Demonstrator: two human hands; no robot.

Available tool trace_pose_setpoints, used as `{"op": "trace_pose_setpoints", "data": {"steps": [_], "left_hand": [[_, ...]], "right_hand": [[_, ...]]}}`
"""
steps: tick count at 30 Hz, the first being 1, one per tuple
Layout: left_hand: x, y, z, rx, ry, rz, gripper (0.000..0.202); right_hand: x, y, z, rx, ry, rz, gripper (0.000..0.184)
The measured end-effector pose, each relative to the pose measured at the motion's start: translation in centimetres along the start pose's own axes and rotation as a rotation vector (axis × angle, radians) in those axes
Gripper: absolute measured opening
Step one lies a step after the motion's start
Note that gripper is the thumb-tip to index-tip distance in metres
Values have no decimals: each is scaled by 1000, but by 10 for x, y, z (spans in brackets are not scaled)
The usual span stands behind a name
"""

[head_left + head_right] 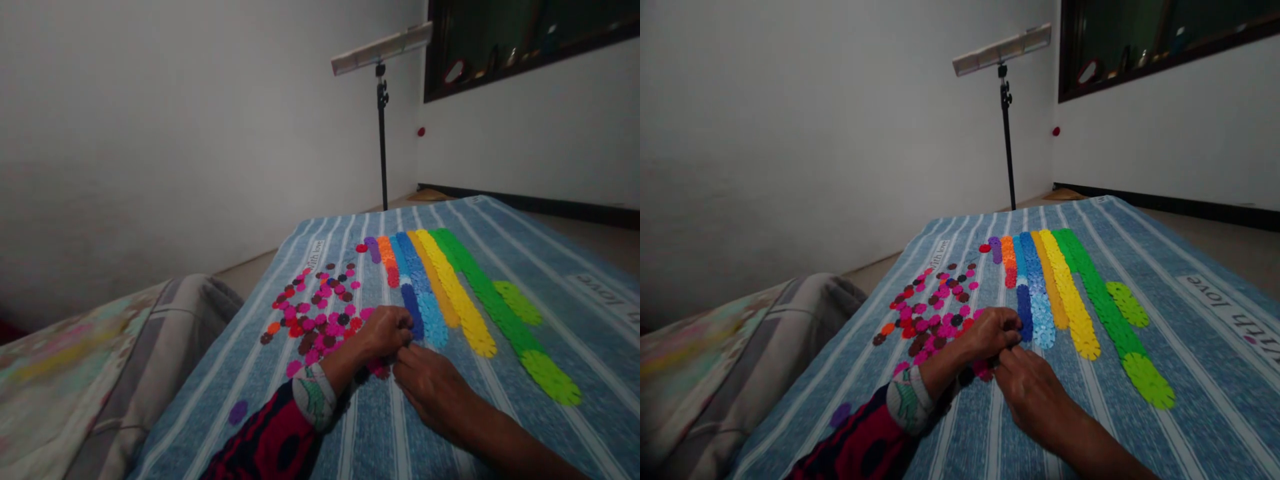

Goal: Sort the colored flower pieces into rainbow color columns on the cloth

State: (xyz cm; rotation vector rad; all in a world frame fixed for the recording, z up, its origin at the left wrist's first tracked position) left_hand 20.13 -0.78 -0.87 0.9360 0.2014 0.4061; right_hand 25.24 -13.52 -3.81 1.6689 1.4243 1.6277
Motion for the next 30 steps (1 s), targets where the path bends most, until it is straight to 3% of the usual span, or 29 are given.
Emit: {"op": "trace_pose_setpoints", "data": {"steps": [4, 9, 12, 14, 18, 21, 25, 30], "left_hand": [[-1, 16, -13, 51, 31, 63, 13], [-4, 77, -60, 396, 300, 242, 21], [-8, 113, -96, 542, 544, 258, 26], [-9, 127, -112, 571, 566, 240, 33], [-5, 133, -127, 560, 510, 91, 39], [-2, 132, -128, 507, 501, 81, 38], [-5, 131, -132, 412, 553, 171, 30], [-19, 138, -143, 231, 564, 414, 3]], "right_hand": [[-1, 0, 0, 19, -6, 44, 19], [0, 0, -1, 18, -6, 56, 21], [0, -1, 0, 22, -9, 57, 21], [-1, -1, 0, 25, -14, 58, 22], [-1, -1, -1, 39, -14, 46, 22], [-1, 0, -1, 45, -16, 40, 23], [-1, 2, -2, 46, -9, 36, 22], [1, 3, -2, -4, -14, 13, 21]]}}
Point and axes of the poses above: each hand's wrist, its own x-axis towards the middle knuckle, its own y-axis out of the back of the hand, z = x × y, the point moved 3 cm from there along x, towards the middle knuckle, and after that the axes turned 5 degrees about -y, right-handed, at the moved point
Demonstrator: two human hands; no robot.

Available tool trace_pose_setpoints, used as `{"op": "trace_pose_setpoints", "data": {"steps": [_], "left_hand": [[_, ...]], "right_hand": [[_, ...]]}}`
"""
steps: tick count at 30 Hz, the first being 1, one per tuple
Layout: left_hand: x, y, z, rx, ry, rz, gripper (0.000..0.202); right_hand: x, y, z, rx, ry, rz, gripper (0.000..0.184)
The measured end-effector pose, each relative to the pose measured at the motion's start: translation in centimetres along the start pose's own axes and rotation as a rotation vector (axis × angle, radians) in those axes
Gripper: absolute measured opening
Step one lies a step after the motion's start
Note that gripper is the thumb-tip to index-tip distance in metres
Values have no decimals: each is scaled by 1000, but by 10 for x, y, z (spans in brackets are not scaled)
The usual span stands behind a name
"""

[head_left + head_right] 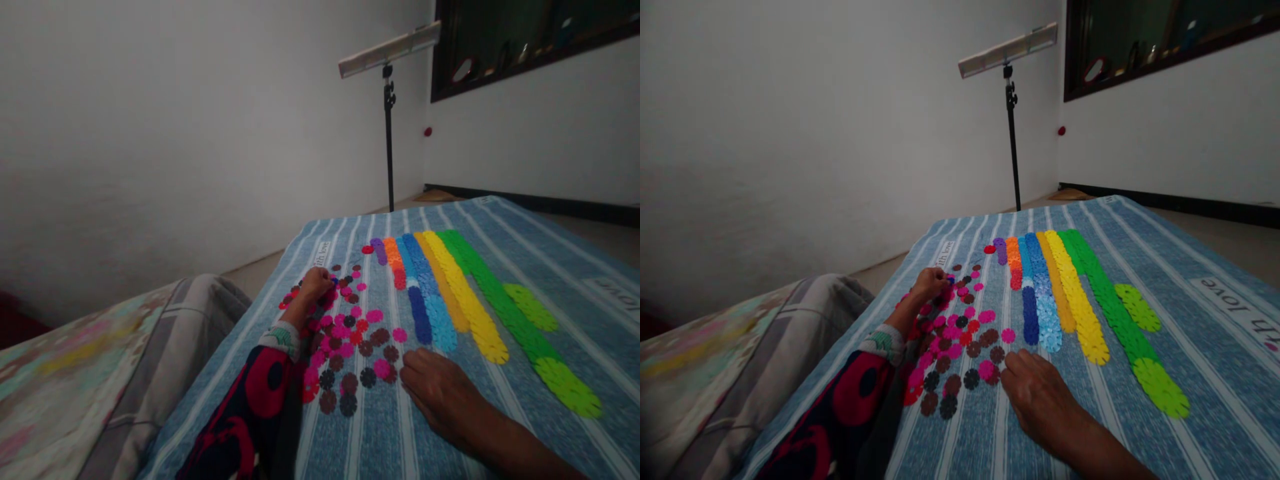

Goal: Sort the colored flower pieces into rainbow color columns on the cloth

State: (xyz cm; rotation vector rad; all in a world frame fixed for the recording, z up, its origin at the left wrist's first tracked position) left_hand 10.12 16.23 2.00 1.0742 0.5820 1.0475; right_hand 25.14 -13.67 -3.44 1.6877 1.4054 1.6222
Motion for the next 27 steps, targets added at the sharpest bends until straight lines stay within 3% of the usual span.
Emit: {"op": "trace_pose_setpoints", "data": {"steps": [5, 12, 16, 20, 27], "left_hand": [[-15, 4, 10, -158, -37, 5, 12], [-71, -42, 85, -543, -286, -439, 9], [-97, -65, 121, -557, -364, -581, 8], [-105, -74, 140, -523, -423, -575, 6], [-104, -84, 148, -437, -468, -482, 10]], "right_hand": [[2, 3, 0, -34, 8, -37, 20], [3, 2, -1, -118, 6, -141, 18], [3, 1, -4, -116, 27, -145, 18], [3, 3, -6, -134, 33, -126, 20], [5, 5, -7, -128, 28, -123, 20]]}}
Point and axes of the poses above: each hand's wrist, its own x-axis towards the middle knuckle, its own y-axis out of the back of the hand, z = x × y, the point moved 3 cm from there along x, towards the middle knuckle, and after that the axes turned 5 degrees about -y, right-handed, at the moved point
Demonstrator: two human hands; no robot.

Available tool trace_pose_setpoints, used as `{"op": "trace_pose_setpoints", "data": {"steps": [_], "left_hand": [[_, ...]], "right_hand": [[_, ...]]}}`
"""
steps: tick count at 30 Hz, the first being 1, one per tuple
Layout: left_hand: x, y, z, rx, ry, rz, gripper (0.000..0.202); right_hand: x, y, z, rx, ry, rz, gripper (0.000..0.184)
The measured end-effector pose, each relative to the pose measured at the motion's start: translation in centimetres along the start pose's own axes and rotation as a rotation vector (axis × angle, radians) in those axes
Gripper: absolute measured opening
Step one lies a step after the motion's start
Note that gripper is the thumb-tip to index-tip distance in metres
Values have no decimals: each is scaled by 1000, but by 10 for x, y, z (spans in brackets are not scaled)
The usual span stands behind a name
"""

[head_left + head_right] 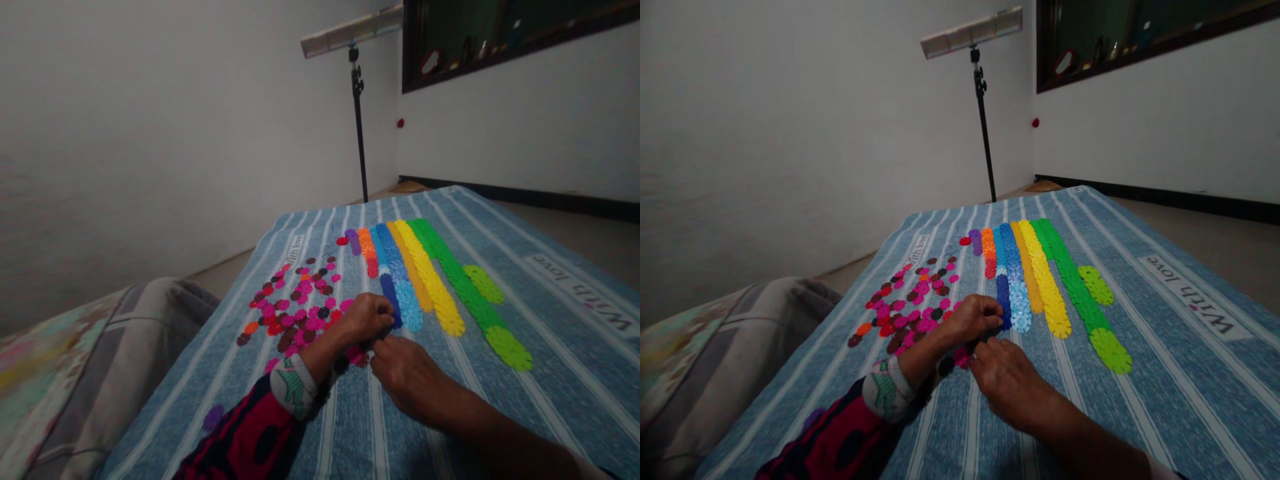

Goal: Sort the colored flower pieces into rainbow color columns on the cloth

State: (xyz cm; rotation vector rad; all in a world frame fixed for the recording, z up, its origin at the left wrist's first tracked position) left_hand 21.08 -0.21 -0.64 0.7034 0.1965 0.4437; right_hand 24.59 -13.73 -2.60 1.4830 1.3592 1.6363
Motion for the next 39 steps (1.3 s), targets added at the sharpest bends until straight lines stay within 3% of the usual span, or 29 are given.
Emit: {"op": "trace_pose_setpoints", "data": {"steps": [3, 7, 10, 13, 18, 24, 30, 39], "left_hand": [[-2, 3, -2, 36, 22, 44, 17], [-15, 23, -6, 47, 46, 87, 13], [-37, 41, -9, 126, 69, 127, 14], [-67, 45, -9, 313, 46, 135, 16], [-113, 13, -1, 541, -204, 150, 23], [-132, -21, 3, 765, -436, 157, 22], [-135, -35, 3, 868, -523, 216, 13], [-134, -45, 7, 892, -526, 270, 16]], "right_hand": [[1, 0, 0, 6, -5, -10, 20], [0, -2, 1, -1, -21, -10, 20], [-3, -3, 1, 7, -9, 8, 20], [-7, -3, 2, 40, 11, 56, 20], [-12, -5, 5, 104, 45, 116, 22], [-15, -9, 8, 108, 67, 139, 28], [-18, -11, 9, 69, 72, 158, 29], [-20, -2, 8, 8, 124, 257, 26]]}}
Point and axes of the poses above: each hand's wrist, its own x-axis towards the middle knuckle, its own y-axis out of the back of the hand, z = x × y, the point moved 3 cm from there along x, towards the middle knuckle, and after that the axes turned 5 degrees about -y, right-handed, at the moved point
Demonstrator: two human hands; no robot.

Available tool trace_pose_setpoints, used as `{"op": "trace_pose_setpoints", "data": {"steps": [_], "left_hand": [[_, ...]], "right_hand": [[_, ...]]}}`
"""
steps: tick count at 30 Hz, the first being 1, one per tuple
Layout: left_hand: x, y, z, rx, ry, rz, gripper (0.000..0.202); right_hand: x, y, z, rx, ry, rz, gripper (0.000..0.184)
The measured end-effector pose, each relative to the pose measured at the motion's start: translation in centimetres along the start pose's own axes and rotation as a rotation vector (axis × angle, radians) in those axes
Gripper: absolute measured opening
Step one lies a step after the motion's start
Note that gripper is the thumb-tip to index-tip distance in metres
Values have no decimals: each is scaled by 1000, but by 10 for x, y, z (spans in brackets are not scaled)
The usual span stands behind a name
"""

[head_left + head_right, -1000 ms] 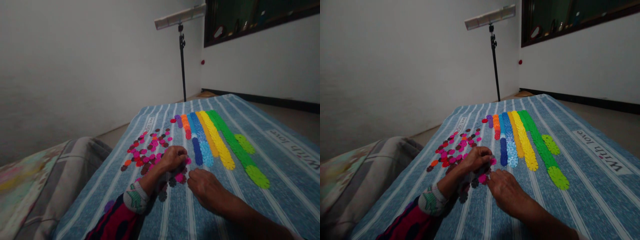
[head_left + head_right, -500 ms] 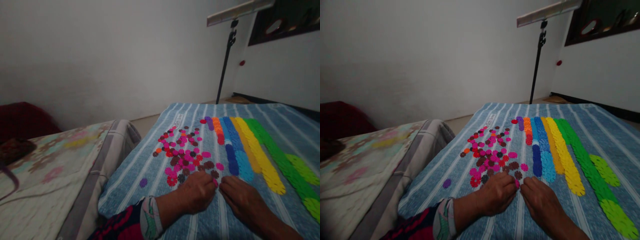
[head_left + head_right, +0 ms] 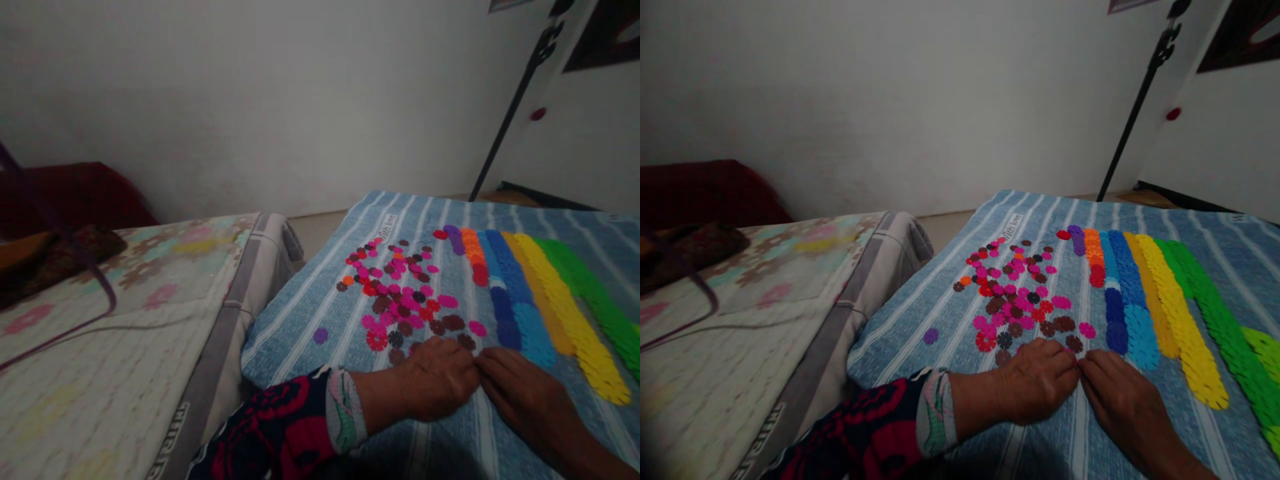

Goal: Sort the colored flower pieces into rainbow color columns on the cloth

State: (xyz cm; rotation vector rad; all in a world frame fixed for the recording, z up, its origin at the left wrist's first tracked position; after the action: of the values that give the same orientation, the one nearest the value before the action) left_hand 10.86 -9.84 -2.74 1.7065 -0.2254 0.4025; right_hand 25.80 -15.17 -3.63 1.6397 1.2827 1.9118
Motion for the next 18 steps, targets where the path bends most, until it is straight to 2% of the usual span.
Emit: {"op": "trace_pose_setpoints", "data": {"steps": [6, 10, 18], "left_hand": [[-2, -2, 1, 10, -24, 14, 16], [-2, 0, -1, 19, -9, 42, 15], [-7, 2, -3, 26, -9, -11, 14]], "right_hand": [[4, 2, -2, -23, 21, 33, 30], [5, -1, -2, -36, 13, -9, 26], [4, -6, -2, -37, -22, -89, 21]]}}
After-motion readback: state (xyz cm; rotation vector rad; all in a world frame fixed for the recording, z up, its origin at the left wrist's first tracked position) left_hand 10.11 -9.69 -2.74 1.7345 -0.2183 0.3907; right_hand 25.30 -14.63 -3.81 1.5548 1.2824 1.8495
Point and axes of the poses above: each hand's wrist, its own x-axis towards the middle knuckle, its own y-axis out of the back of the hand, z = x × y, the point moved 3 cm from there along x, towards the middle knuckle, and after that the axes turned 5 degrees about -y, right-handed, at the moved point
